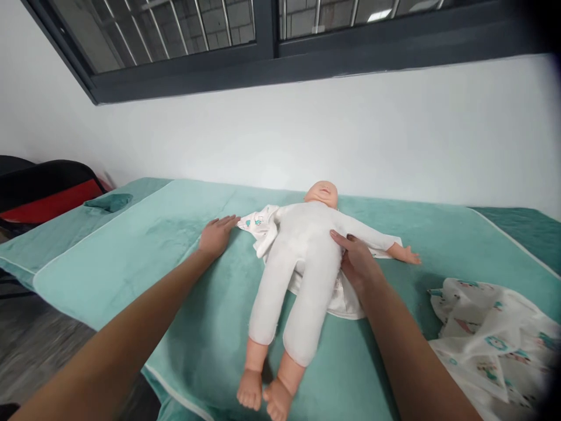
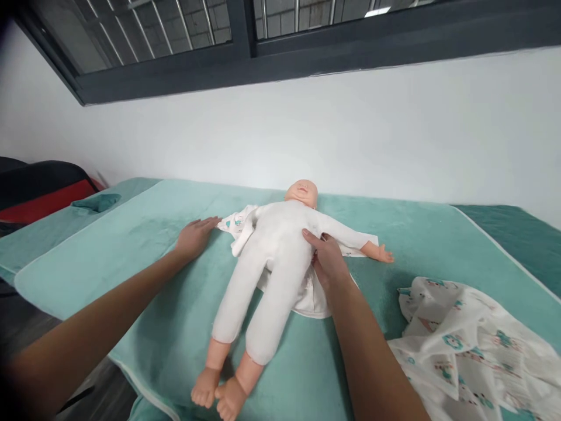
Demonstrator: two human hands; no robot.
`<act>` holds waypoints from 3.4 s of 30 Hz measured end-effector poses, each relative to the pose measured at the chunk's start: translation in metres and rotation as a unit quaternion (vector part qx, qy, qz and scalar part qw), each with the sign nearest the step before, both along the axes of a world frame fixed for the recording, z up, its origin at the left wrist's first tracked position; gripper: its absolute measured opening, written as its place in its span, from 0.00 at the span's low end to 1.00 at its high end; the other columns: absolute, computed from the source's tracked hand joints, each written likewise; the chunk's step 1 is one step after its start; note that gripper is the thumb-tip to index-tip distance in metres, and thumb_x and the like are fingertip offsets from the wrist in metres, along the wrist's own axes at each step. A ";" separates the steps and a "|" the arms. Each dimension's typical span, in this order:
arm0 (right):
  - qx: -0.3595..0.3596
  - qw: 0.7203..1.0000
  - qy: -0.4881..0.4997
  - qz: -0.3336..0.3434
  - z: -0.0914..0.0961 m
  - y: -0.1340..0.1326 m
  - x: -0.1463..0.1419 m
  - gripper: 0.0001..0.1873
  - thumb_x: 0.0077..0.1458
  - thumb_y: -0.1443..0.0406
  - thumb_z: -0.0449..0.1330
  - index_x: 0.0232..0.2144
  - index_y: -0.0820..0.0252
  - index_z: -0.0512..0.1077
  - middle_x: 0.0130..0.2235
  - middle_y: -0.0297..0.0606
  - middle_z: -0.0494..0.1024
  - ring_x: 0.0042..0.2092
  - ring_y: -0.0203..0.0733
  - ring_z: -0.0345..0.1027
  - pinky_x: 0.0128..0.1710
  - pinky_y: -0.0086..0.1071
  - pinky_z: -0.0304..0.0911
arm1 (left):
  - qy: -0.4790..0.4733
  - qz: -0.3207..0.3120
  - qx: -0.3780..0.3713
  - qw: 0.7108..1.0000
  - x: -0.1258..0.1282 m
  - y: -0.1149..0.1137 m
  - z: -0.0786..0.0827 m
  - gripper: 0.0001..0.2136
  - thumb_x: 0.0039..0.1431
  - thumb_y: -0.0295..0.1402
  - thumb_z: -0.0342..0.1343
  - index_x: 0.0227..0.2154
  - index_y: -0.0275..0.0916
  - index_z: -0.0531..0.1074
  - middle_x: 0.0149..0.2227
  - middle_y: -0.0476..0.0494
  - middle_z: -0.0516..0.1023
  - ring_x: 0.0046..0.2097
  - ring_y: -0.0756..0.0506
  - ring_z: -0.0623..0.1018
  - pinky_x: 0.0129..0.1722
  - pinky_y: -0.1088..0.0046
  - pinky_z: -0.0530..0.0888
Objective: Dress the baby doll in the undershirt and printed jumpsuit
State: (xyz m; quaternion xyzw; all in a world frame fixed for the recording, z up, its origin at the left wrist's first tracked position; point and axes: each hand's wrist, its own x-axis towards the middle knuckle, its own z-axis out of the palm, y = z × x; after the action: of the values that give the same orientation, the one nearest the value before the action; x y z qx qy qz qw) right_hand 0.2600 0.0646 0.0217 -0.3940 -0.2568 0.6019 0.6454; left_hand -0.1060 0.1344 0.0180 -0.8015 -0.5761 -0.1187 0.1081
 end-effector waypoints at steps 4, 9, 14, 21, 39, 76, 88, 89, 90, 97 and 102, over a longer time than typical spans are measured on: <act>-0.007 1.000 0.008 0.006 0.003 -0.003 0.000 0.24 0.44 0.67 0.72 0.46 0.62 0.74 0.48 0.44 0.81 0.49 0.51 0.76 0.48 0.41 0.75 | -0.015 0.038 0.062 0.997 -0.001 0.019 -0.005 0.23 0.66 0.26 0.40 0.60 0.46 0.68 0.63 0.46 0.69 0.63 0.42 0.69 0.60 0.60 0.64; 0.006 1.000 -0.007 0.019 0.006 -0.006 -0.002 0.23 0.46 0.67 0.71 0.46 0.62 0.75 0.47 0.43 0.81 0.50 0.51 0.76 0.49 0.42 0.75 | -0.039 0.070 0.091 0.993 -0.001 0.023 -0.008 0.23 0.64 0.24 0.41 0.59 0.44 0.69 0.61 0.44 0.71 0.63 0.39 0.68 0.57 0.58 0.65; 0.019 0.999 -0.013 0.034 0.004 -0.007 -0.003 0.20 0.48 0.64 0.70 0.45 0.62 0.75 0.48 0.44 0.81 0.49 0.50 0.76 0.49 0.40 0.75 | -0.101 0.036 0.141 0.984 0.010 -0.001 -0.002 0.21 0.62 0.24 0.43 0.53 0.40 0.72 0.57 0.39 0.74 0.61 0.38 0.68 0.57 0.58 0.64; 0.025 0.999 -0.011 0.030 0.005 -0.009 -0.005 0.18 0.50 0.64 0.68 0.45 0.62 0.76 0.50 0.43 0.80 0.50 0.49 0.75 0.49 0.37 0.74 | -0.309 -0.126 -0.056 0.941 0.063 -0.069 -0.013 0.21 0.60 0.34 0.54 0.56 0.44 0.67 0.58 0.43 0.71 0.60 0.41 0.69 0.61 0.62 0.65; 0.026 1.000 -0.003 0.015 0.003 -0.007 -0.010 0.20 0.51 0.61 0.68 0.47 0.59 0.74 0.52 0.43 0.79 0.52 0.48 0.74 0.49 0.37 0.75 | -0.474 0.012 -0.055 0.879 0.085 -0.085 -0.018 0.09 0.61 0.37 0.50 0.35 0.40 0.72 0.33 0.48 0.76 0.36 0.47 0.74 0.39 0.69 0.71; 0.018 0.998 -0.010 0.060 0.011 -0.014 -0.002 0.26 0.42 0.68 0.73 0.45 0.59 0.72 0.47 0.43 0.82 0.46 0.51 0.77 0.45 0.42 0.76 | -0.303 0.093 0.005 0.948 0.116 -0.006 0.012 0.06 0.61 0.37 0.51 0.34 0.41 0.69 0.38 0.40 0.74 0.42 0.40 0.74 0.43 0.61 0.70; 0.045 0.995 -0.030 0.086 0.011 -0.016 -0.010 0.25 0.45 0.65 0.72 0.46 0.61 0.73 0.47 0.44 0.81 0.48 0.50 0.76 0.47 0.41 0.74 | -0.474 -0.036 -0.030 0.879 0.162 0.001 0.073 0.07 0.62 0.38 0.50 0.33 0.40 0.68 0.31 0.50 0.73 0.35 0.48 0.72 0.39 0.71 0.69; 0.044 0.994 -0.032 0.093 0.011 -0.016 -0.011 0.24 0.46 0.65 0.72 0.46 0.61 0.73 0.47 0.44 0.81 0.48 0.50 0.77 0.47 0.40 0.74 | -0.475 -0.049 -0.041 0.878 0.166 0.000 0.076 0.07 0.62 0.37 0.50 0.33 0.40 0.68 0.32 0.50 0.73 0.35 0.49 0.72 0.39 0.71 0.69; 0.041 0.994 -0.033 0.097 0.010 -0.016 -0.011 0.23 0.46 0.65 0.72 0.45 0.61 0.73 0.47 0.44 0.81 0.47 0.50 0.77 0.47 0.40 0.74 | -0.472 -0.062 -0.058 0.877 0.168 -0.003 0.078 0.07 0.62 0.36 0.50 0.33 0.40 0.69 0.32 0.49 0.74 0.36 0.48 0.72 0.40 0.71 0.69; 0.029 0.994 -0.025 0.104 0.004 -0.013 -0.008 0.23 0.46 0.65 0.72 0.46 0.60 0.73 0.47 0.43 0.82 0.46 0.49 0.77 0.45 0.40 0.75 | -0.424 -0.080 -0.086 0.898 0.137 -0.046 0.061 0.13 0.66 0.39 0.45 0.43 0.43 0.73 0.45 0.47 0.78 0.47 0.46 0.75 0.49 0.69 0.71; 0.025 0.994 -0.027 0.105 0.005 -0.013 -0.008 0.22 0.46 0.64 0.72 0.44 0.59 0.73 0.46 0.42 0.82 0.46 0.50 0.77 0.45 0.41 0.76 | -0.293 0.004 0.029 0.956 0.064 -0.055 0.009 0.19 0.59 0.28 0.47 0.53 0.40 0.69 0.57 0.39 0.72 0.60 0.40 0.69 0.59 0.60 0.67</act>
State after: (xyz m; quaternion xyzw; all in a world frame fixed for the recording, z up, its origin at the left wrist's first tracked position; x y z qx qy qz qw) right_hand 0.2517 0.0512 0.0269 -0.3649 -0.3289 0.6491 0.5808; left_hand -0.0423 0.0791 0.0271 -0.7255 -0.5823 -0.3644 -0.0422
